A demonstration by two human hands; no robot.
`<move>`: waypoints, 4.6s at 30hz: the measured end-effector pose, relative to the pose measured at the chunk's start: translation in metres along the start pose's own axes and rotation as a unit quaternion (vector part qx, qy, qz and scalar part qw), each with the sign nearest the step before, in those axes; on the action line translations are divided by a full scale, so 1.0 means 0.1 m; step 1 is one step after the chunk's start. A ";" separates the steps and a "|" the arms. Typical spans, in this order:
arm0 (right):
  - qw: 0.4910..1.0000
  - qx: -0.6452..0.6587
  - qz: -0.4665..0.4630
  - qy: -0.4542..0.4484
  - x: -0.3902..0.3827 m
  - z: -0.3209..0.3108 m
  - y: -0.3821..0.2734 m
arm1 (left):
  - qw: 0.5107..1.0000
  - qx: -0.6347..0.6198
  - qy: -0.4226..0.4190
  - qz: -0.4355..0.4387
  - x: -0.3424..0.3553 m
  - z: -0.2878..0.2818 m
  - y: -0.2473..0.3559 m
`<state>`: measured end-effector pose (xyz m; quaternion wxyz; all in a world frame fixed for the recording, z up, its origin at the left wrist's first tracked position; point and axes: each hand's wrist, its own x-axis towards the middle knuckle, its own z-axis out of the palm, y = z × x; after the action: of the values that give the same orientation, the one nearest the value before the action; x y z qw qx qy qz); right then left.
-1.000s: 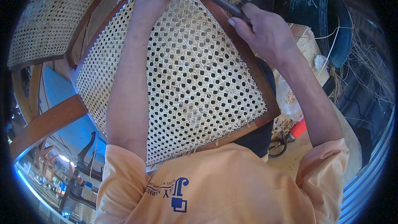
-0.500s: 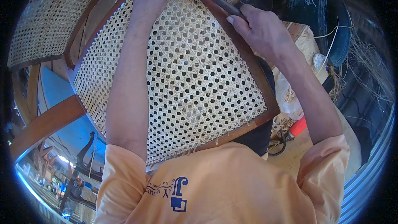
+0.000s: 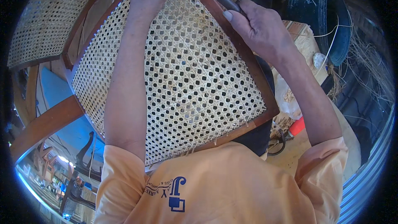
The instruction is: Repairing the woven cane seat of a wooden chair by inserting wooden pegs and trimming the material.
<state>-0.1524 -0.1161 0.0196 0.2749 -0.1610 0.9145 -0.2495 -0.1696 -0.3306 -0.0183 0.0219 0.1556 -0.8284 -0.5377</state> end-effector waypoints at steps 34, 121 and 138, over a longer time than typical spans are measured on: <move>0.997 -0.023 0.073 0.021 -0.67 -0.14 0.10 | 0.886 0.453 -0.096 -0.039 0.02 -1.35 -0.47; 0.977 0.082 -0.144 0.132 -0.75 0.50 -0.96 | 0.655 -0.730 -0.051 -0.190 -1.65 -0.16 0.28; 0.871 0.487 0.031 0.048 -0.06 0.38 -0.80 | 0.759 -0.538 -0.180 -0.321 -1.13 -0.35 0.03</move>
<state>-0.1127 -0.1932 0.0379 0.2817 0.0340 0.6933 -0.6624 -0.0557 -0.3287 0.0140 -0.2217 0.2753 -0.2934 -0.8883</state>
